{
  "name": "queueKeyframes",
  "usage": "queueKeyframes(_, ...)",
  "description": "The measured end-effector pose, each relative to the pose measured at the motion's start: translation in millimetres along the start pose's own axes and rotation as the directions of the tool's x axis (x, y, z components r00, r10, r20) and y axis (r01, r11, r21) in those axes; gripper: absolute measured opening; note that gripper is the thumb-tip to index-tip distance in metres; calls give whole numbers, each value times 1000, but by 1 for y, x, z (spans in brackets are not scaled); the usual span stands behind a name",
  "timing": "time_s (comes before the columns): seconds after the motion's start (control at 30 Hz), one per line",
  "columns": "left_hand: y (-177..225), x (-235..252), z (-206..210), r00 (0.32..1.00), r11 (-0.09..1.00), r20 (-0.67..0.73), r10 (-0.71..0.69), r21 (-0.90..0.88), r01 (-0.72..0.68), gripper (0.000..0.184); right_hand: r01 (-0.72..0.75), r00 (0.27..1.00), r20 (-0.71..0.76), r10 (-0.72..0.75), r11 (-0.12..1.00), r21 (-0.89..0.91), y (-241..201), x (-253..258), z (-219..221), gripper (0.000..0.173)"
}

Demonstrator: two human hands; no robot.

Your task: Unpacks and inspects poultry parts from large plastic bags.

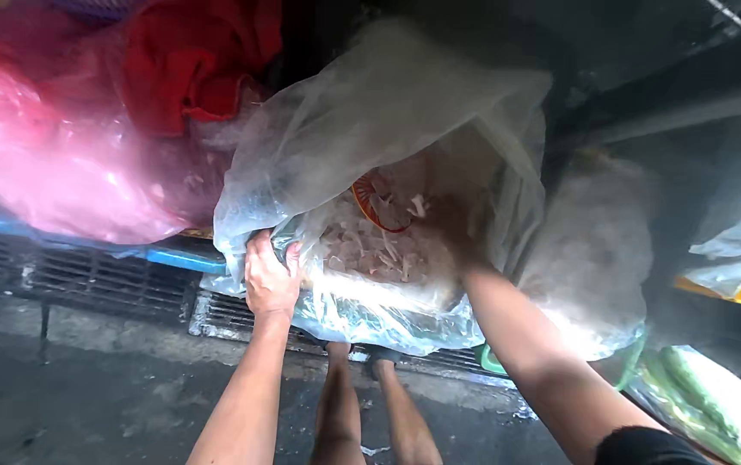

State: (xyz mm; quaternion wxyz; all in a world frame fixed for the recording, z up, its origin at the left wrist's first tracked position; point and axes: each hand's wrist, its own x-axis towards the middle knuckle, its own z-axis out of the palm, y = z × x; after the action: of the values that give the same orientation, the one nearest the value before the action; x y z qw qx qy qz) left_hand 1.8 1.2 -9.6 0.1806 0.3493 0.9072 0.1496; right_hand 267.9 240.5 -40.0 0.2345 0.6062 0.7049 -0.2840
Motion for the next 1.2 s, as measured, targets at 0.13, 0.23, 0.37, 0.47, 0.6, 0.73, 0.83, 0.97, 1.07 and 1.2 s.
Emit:
queueKeyframes(0.13, 1, 1, 0, 999, 999, -35, 36, 14, -35, 60, -8, 999, -54, 1, 990, -142, 1, 24, 30, 88)
queueKeyframes(0.23, 2, -1, 0, 999, 999, -33, 34, 15, -33, 61, 21, 993, -112, -39, 987, -158, 0, 12, 49, 89)
queueKeyframes(0.37, 3, -1, 1, 1000, 1000, -15, 21, 24, -20, 61, 54, 982, -166, -87, 980, -193, 9, -5, 57, 62)
queueKeyframes(0.47, 6, -1, 0, 1000, 1000, -19, 17, 18, -16, 61, 127, 986, -72, -150, 959, -252, 3, -13, 57, 55)
queueKeyframes(0.6, 4, 0, -2, 1000, 1000, 9, -6, 19, 5, 60, 226, 974, 58, -219, 953, -200, -3, 5, 58, 68)
queueKeyframes(0.73, 3, 1, -1, 1000, 999, 23, -5, 33, 4, 62, 220, 974, -32, -223, 972, -79, -1, 28, 68, 66)
queueKeyframes(0.83, 2, 2, 0, 1000, 1000, 19, -11, 27, 10, 63, 219, 962, -182, -204, 974, 65, 3, 17, 66, 60)
queueKeyframes(0.97, 1, 2, -1, 1000, 1000, 25, -3, 22, 2, 64, 103, 956, -292, 13, 920, 379, -1, -25, 54, 58)
queueKeyframes(1.07, 1, 1, -2, 1000, 1000, 28, 0, 8, 0, 65, -23, 979, -176, 98, 922, 386, -5, -60, 42, 57)
queueKeyframes(1.2, 1, 1, -3, 1000, 1000, 25, -8, -2, 8, 65, 48, 996, 65, -60, 983, 175, -22, -66, 46, 57)
